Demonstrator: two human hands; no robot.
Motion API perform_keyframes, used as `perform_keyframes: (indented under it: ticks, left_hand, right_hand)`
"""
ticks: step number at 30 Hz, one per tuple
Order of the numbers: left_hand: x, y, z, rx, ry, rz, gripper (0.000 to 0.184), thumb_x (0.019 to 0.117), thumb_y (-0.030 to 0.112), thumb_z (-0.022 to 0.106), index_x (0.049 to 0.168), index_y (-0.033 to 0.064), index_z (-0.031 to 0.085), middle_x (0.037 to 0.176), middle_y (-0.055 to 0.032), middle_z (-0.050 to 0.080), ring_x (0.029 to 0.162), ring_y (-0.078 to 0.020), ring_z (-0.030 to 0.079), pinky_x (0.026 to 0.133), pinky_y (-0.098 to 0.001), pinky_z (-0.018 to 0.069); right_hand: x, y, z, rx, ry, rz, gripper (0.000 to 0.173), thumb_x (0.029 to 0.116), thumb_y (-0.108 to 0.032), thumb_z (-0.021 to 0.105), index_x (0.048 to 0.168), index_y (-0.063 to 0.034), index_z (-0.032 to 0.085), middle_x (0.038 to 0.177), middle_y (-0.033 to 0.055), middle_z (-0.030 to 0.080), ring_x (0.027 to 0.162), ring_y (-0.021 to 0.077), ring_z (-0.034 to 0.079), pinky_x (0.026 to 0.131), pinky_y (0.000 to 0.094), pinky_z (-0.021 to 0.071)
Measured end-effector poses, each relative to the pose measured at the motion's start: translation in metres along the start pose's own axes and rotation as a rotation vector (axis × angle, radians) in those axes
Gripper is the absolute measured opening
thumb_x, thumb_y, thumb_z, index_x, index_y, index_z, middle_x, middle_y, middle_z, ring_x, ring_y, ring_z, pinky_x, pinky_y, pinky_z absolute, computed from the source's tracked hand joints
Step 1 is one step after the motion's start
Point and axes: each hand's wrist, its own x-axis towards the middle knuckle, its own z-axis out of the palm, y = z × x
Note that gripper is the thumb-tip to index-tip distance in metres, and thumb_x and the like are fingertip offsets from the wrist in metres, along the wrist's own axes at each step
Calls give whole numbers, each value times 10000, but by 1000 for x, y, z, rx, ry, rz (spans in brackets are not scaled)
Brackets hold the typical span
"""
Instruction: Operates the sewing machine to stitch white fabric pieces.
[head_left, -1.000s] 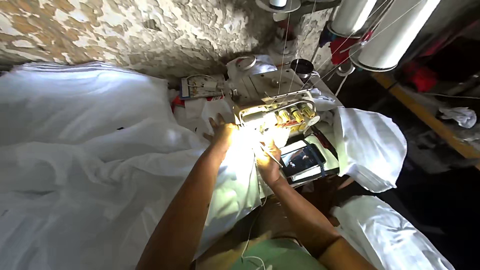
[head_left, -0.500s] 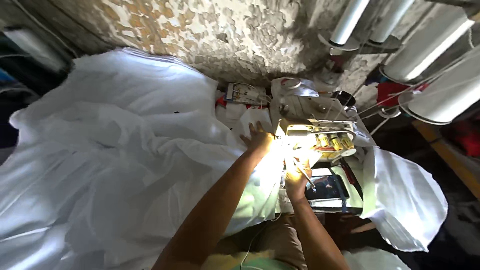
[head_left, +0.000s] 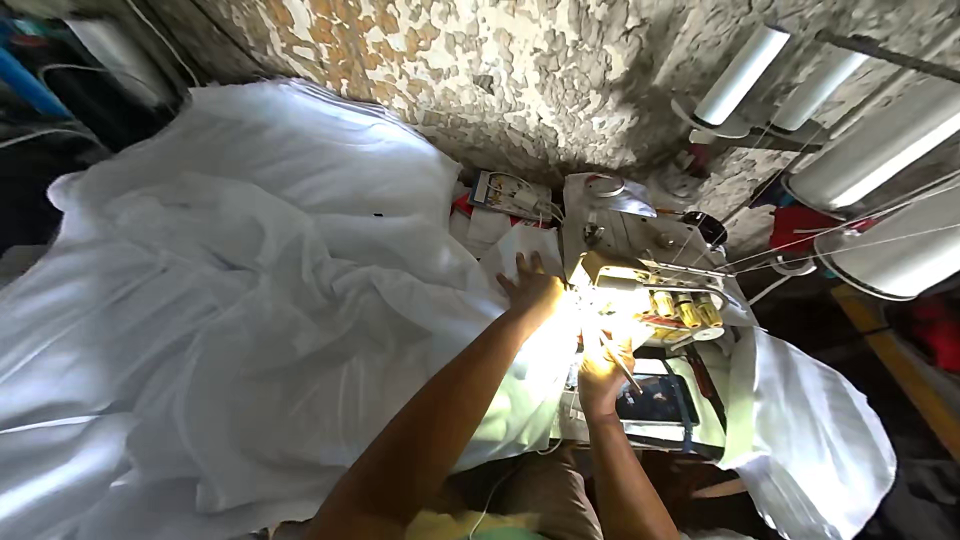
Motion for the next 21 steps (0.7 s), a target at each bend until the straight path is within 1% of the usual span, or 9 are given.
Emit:
perform_keyframes:
  ticks: [2,5,7,9,14,17,19,21]
  left_hand:
    - [-1,-1,0,-9,8,9,368,1094,238,462,1412,110,596,1713,-179,82,1560,-473,-44,1112,-812,20]
    - [-1,-2,0,-5,7,9,372,1093,233,463,1420,110,590,1716,-174,73,1561,-467,-54,1115,-808,18]
    - [0,-2,1,2,11,14,361,1088,224,477,1407,106,600,1713,-184,73,1559,-475,-49,1110,-814,25]
    - [-1,-3,0,-6,12,18,356,1088,215,477,1402,105,602,1714,-177,79,1559,-474,-49,1114,-808,15]
    - [-2,-2,0,-12,8,19,380,1099,235,449,1430,93,570,1715,-170,84,1564,-461,-47,1122,-797,7]
    - [-2,-4,2,-22,37,42,353,1073,184,503,1394,93,616,1704,-204,109,1554,-493,-33,1111,-814,22]
    - [-2,-4,2,-22,35,36,347,1076,205,499,1383,107,628,1707,-194,104,1556,-486,-38,1114,-809,19]
    - [-2,-4,2,-10,35,35,349,1081,217,489,1382,105,626,1705,-203,103,1555,-490,-31,1112,-811,29]
  right_hand:
    - [0,3,0,10,0,-19,40,898,58,616,921,42,644,756,-69,669,695,-55,649,694,145,574]
    - [0,4,1,-1,9,-28,44,888,66,613,902,41,646,741,-71,663,684,-60,642,687,140,568]
    - [-1,3,0,-12,4,-18,46,887,72,612,917,48,638,749,-66,663,691,-60,643,697,139,567]
    - [-2,1,0,-8,6,-10,50,884,74,613,921,49,636,759,-66,670,700,-62,646,707,138,567]
    - [-1,1,0,-6,8,10,50,886,80,611,917,47,630,758,-62,666,699,-61,646,706,138,567]
    - [-1,2,0,-31,10,6,36,887,62,611,910,67,638,740,-48,662,692,-55,644,698,144,566]
    - [-1,3,0,-30,11,7,28,891,58,614,902,63,638,733,-52,662,684,-57,642,693,142,564]
    - [-1,3,1,-15,11,-3,28,889,64,611,899,56,637,733,-57,661,679,-55,644,690,143,567]
